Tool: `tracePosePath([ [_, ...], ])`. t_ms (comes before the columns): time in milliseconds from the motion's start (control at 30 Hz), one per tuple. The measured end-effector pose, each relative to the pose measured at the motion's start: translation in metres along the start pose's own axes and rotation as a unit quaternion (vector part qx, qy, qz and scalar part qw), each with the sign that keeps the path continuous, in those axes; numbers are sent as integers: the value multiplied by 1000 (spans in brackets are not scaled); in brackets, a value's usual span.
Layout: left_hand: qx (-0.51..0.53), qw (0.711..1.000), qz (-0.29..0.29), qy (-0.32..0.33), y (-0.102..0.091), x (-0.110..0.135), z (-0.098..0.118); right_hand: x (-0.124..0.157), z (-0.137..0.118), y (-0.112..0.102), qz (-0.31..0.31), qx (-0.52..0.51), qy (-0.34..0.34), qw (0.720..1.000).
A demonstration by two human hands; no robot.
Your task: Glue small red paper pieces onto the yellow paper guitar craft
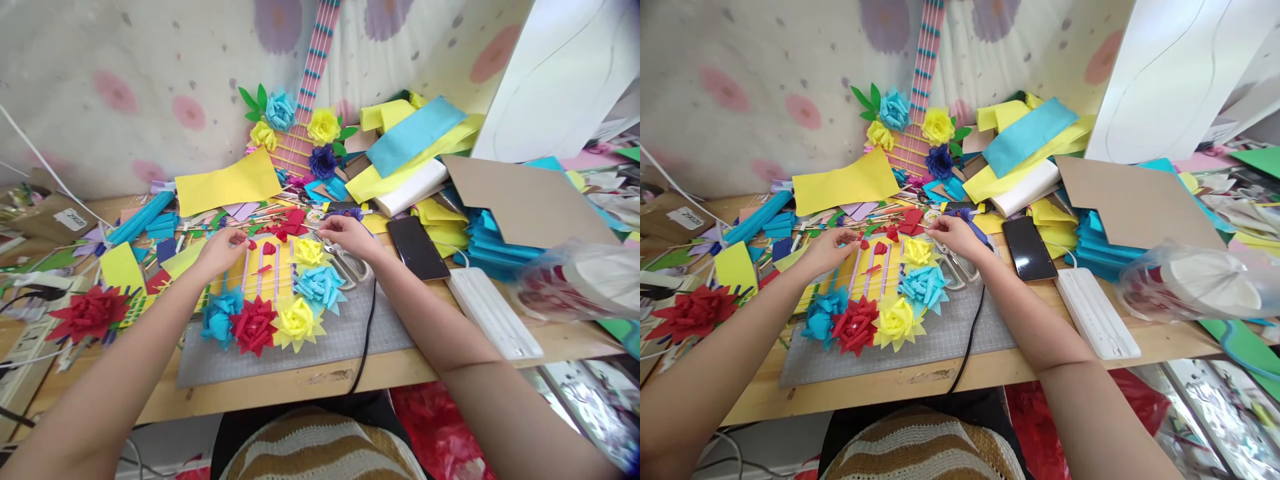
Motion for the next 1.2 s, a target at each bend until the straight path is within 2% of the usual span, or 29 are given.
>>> tracePosePath([
  [167, 29, 999, -27, -12, 10, -10, -5, 2, -3, -1, 1, 21, 4, 1000],
  [300, 17, 1000, -17, -18, 7, -10, -1, 3, -4, 1, -12, 19, -2, 1000],
  [500, 182, 981, 18, -57, 1, 2, 10, 4, -4, 1, -14, 26, -1, 1000],
  [600, 231, 969, 26, -78, 1, 8, 15, 3, -4, 2, -12, 30, -3, 999],
  [767, 162, 984, -10, -79, 9, 9, 23, 3, -1, 2, -14, 43, -1, 999],
  [900, 105, 989, -20, -104, 16, 8, 22, 1, 5, 2, -17, 51, 8, 999],
  [1200, 113, 986, -25, -117, 22, 9, 21, -4, 14, 8, -31, 51, -15, 998],
])
Point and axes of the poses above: each hand's wrist, its own x-axis away from the middle knuckle, its own y-axis out of the palm, z = x × y, the point moved 5 cm from there along -x, towards the middle knuckle, and after that the axes turned 7 degrees about y, right-handed, at the moved point
